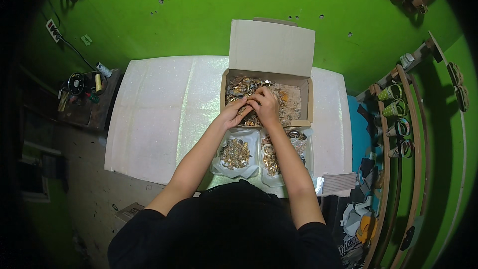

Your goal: Sorting and inspecting small gold-colored shoe accessories from a cardboard box into smaller containers.

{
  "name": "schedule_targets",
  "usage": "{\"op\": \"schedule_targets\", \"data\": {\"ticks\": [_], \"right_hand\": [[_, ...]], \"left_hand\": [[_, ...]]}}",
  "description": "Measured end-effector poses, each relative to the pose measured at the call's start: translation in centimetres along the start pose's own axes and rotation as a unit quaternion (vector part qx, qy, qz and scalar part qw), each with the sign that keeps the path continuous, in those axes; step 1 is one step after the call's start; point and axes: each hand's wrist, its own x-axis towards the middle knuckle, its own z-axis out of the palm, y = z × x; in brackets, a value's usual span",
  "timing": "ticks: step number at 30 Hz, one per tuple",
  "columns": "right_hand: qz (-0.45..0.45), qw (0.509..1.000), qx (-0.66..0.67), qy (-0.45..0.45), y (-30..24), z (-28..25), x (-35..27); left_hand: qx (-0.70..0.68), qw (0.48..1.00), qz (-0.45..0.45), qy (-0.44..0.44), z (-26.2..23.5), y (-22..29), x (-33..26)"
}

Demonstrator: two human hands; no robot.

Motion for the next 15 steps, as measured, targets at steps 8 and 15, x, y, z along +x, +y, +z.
{"op": "schedule_targets", "data": {"ticks": [8, 15], "right_hand": [[-0.033, 0.998, -0.052, 0.02, -0.8, 0.4, -0.4], [0.053, 0.995, 0.068, 0.038, -0.3, 1.0, -0.7]], "left_hand": [[0.007, 0.999, 0.0, 0.038, 0.4, 0.0, -0.2], [-0.02, 0.999, 0.001, 0.049, -0.4, -0.3, 0.4]]}}
